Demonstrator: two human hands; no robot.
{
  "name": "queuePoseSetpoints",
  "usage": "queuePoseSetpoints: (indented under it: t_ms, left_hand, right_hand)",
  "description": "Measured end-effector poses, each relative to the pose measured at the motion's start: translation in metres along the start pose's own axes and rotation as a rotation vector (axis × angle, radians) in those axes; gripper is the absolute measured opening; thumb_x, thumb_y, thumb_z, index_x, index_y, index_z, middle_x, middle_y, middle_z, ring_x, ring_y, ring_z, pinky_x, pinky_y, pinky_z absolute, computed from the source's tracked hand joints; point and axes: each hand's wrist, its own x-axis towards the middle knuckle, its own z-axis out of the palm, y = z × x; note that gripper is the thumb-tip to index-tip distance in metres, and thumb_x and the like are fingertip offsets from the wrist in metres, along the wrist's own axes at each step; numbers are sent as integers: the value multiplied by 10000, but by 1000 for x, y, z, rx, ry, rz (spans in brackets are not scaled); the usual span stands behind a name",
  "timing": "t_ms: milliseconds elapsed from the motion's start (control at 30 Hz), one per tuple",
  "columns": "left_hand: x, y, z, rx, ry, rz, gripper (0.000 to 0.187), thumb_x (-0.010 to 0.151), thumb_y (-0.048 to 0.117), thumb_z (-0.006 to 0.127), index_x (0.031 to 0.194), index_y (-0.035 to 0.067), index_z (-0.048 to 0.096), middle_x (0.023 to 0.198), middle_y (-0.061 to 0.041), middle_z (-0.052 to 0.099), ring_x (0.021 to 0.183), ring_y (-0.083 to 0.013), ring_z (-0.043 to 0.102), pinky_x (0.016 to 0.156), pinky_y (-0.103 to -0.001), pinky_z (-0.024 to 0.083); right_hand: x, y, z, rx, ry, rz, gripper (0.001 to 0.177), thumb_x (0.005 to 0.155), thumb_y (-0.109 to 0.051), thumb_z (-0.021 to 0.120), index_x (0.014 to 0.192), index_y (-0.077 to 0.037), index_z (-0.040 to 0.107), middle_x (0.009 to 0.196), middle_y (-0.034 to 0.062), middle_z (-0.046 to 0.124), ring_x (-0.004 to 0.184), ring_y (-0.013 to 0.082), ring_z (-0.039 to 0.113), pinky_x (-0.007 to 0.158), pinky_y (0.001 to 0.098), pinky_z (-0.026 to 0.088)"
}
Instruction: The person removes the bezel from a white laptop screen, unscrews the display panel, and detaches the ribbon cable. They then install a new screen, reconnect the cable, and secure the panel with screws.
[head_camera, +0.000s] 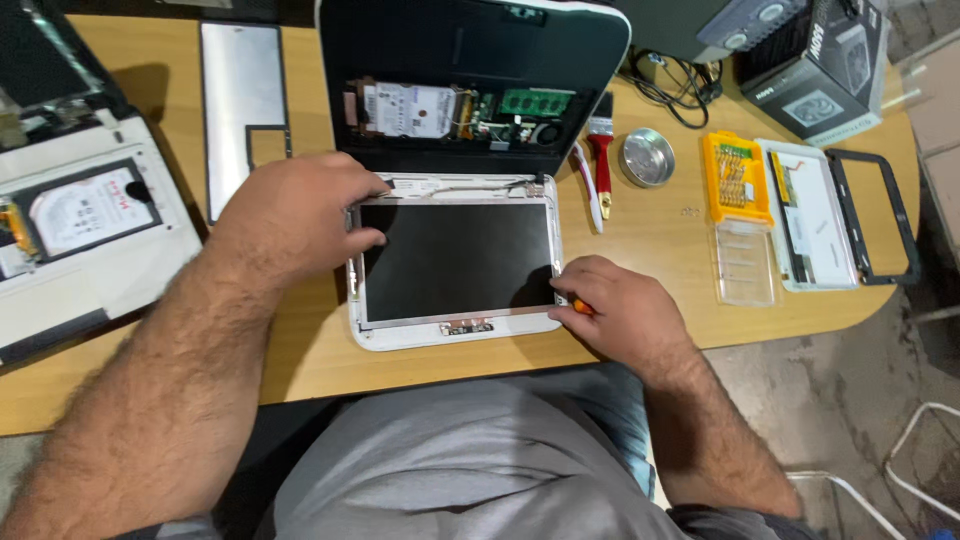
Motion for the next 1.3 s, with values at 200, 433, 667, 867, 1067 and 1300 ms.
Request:
queuePoseSetpoints:
  t_ms: [200,433,667,867,1067,1300]
  left_hand:
    - [-3,12,5,22,60,135,652,744,572,837,1278,225,696,1274,-21,685,1264,-253,605,1105,-455,445]
    - [-2,29,22,102,18,271,1184,553,932,781,1449,196,544,1388,-102,578,1358,-288,475,1194,-529,267]
    - [0,37,36,51,-23,288,1208,598,889,790,1504,160,463,1462,-125,456,1365,-308,376,1170,-534,234]
    - [9,45,41,39,21,231,1049,721,803,771,1489,166,450,1295,-75,455,1284,-267,391,1093,-489,274]
    - [9,55,48,119,150,124,809,842,663,743,1417,135,531,1218,-84,490,1249,-265,451,1081,-498,304]
    - [8,56,51,236,110,92,567,973,577,608,1308,120,626,1191,-126,581,1238,-279,567,1080,-515,374]
  right_hand:
    - [-6,-2,5,-56,-43,46,265,893,-341,743,1129,-220,727,1154,-62,697,1012,156,737,848,296,605]
    - [-14,2,17,-12,-47,105,320,866,-396,770,1153,-261,727,1148,-83,673,997,142,745,831,270,611]
    - [-19,0,26,58,-26,186,342,868,-392,763,1182,-263,725,1178,-55,658,1013,181,743,842,311,613]
    - [-20,-4,29,21,24,177,331,870,-374,775,1174,-255,722,1171,-70,655,1010,149,740,831,285,605]
    - [-20,-15,22,11,-46,173,230,933,-356,712,1128,-247,763,1142,-48,693,1035,155,747,841,268,596]
    - [-29,-17,38,-49,60,244,187,928,-377,725,1085,-282,764,1100,-113,694,1003,87,733,824,231,583]
